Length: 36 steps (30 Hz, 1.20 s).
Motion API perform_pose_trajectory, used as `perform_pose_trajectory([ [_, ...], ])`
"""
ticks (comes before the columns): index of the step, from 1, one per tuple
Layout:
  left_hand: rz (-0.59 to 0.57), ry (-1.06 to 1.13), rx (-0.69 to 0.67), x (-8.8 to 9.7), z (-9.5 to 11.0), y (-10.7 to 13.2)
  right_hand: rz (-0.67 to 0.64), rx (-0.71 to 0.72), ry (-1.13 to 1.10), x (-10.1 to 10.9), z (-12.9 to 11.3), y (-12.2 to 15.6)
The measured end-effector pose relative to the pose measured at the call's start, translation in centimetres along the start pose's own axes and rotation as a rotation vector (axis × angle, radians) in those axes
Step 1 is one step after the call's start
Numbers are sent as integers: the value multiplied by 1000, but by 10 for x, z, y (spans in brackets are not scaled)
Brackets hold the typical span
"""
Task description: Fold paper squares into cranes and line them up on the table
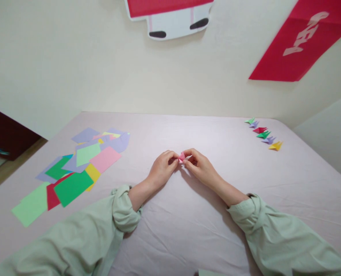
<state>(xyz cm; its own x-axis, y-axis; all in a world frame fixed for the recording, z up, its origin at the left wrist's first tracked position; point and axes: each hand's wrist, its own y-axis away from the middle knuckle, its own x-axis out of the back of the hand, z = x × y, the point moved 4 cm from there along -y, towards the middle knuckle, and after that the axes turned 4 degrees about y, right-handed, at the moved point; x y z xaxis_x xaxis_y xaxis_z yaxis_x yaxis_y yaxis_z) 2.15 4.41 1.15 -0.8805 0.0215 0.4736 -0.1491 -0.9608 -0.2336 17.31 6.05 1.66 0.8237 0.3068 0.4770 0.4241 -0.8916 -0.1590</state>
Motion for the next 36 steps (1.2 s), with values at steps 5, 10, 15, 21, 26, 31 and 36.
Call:
perform_pose_trajectory([
  [5,25,22,20,1,-1,-1,0,17,8,0,-1,0],
  [10,20,16,13,0,-1,0,23,-7,60,0,1,0],
  [15,20,131,46,-1,0,1,47,-18,67,2,3,0],
  [21,-5,229,77,-4,0,2,3,-12,57,-2,2,1],
  [26,-11,225,75,-3,0,2,128,59,79,0,-3,4],
  [31,17,115,5,1,4,0,189,232,156,5,-13,6],
  [36,52,195,79,4,-1,-2,64,240,192,1,-10,6],
])
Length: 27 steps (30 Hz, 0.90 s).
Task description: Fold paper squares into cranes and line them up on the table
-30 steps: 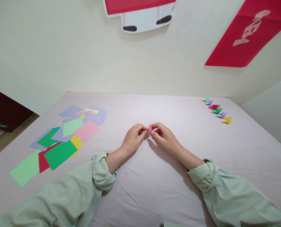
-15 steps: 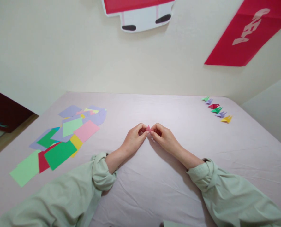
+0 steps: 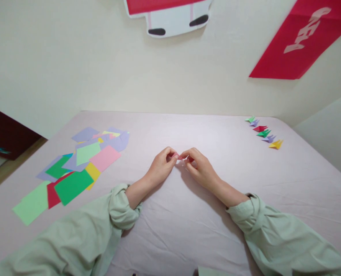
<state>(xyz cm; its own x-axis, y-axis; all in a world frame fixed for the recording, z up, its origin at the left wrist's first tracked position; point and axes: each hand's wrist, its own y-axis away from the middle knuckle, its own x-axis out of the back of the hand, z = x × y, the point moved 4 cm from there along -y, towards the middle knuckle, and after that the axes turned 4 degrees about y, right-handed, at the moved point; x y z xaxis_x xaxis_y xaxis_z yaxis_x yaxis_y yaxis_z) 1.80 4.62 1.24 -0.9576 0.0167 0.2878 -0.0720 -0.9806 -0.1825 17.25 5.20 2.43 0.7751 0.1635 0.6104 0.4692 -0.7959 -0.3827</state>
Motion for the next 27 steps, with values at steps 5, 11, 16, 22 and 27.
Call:
perform_pose_trajectory([
  [5,-16,207,79,0,-7,-2,-21,-48,-40,-3,3,1],
  [11,-68,180,90,-2,-4,1,-54,-15,27,-5,1,2],
  [16,-144,42,42,-5,1,4,-111,-38,97,-9,3,3],
  [22,-140,-369,-124,-5,2,3,-174,-27,222,-9,6,1],
  [27,-196,-470,-182,4,2,7,-197,-35,252,-9,7,-1],
])
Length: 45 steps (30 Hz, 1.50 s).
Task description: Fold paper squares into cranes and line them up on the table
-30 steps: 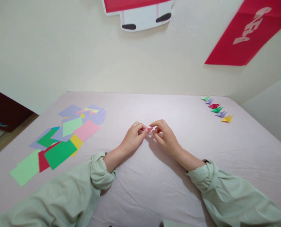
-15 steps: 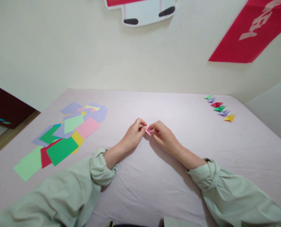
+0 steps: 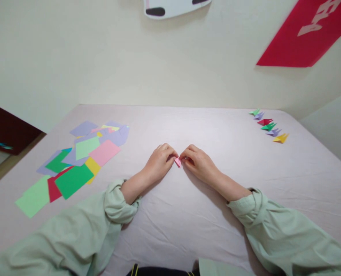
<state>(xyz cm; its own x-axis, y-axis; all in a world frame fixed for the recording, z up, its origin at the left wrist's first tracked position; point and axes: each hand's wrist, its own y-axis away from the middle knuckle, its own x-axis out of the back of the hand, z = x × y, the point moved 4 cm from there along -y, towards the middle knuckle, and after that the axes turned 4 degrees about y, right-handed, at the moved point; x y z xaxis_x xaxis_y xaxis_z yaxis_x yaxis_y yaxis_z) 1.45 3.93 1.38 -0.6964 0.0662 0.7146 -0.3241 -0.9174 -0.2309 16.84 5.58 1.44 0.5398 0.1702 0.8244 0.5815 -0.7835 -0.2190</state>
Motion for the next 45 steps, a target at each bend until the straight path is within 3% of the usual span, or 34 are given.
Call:
perform_pose_trajectory([
  [9,-51,-169,-91,-1,5,17,-17,27,38,0,-4,0],
  [28,-4,-164,-20,-4,4,16,-53,17,-41,-1,1,-3],
  [45,84,-63,125,-4,-3,9,-69,-142,-75,-6,5,-12],
])
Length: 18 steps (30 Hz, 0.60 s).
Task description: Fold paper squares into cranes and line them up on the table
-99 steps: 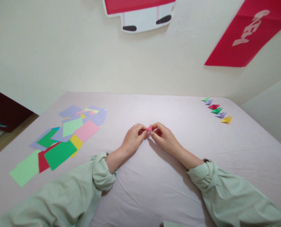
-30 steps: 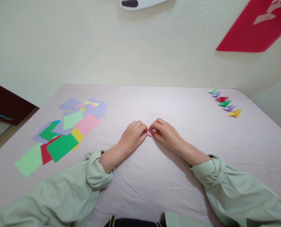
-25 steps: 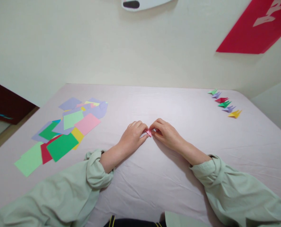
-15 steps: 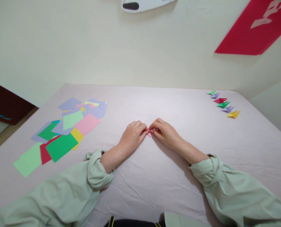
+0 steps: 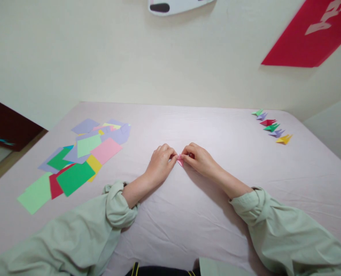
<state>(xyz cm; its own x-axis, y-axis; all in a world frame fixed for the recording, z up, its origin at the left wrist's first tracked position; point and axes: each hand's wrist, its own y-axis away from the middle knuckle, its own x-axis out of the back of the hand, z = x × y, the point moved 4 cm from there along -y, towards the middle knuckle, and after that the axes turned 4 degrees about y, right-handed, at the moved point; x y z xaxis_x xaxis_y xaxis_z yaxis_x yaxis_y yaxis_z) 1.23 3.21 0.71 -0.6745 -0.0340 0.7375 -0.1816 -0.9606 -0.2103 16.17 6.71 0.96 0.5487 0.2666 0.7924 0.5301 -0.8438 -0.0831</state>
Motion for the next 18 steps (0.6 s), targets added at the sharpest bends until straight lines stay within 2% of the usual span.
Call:
perform_pose_trajectory([
  [5,9,-20,20,-1,0,-1,5,-15,48,-1,-1,-1],
  [18,25,-67,-31,-2,4,3,73,5,255,-2,-11,3],
])
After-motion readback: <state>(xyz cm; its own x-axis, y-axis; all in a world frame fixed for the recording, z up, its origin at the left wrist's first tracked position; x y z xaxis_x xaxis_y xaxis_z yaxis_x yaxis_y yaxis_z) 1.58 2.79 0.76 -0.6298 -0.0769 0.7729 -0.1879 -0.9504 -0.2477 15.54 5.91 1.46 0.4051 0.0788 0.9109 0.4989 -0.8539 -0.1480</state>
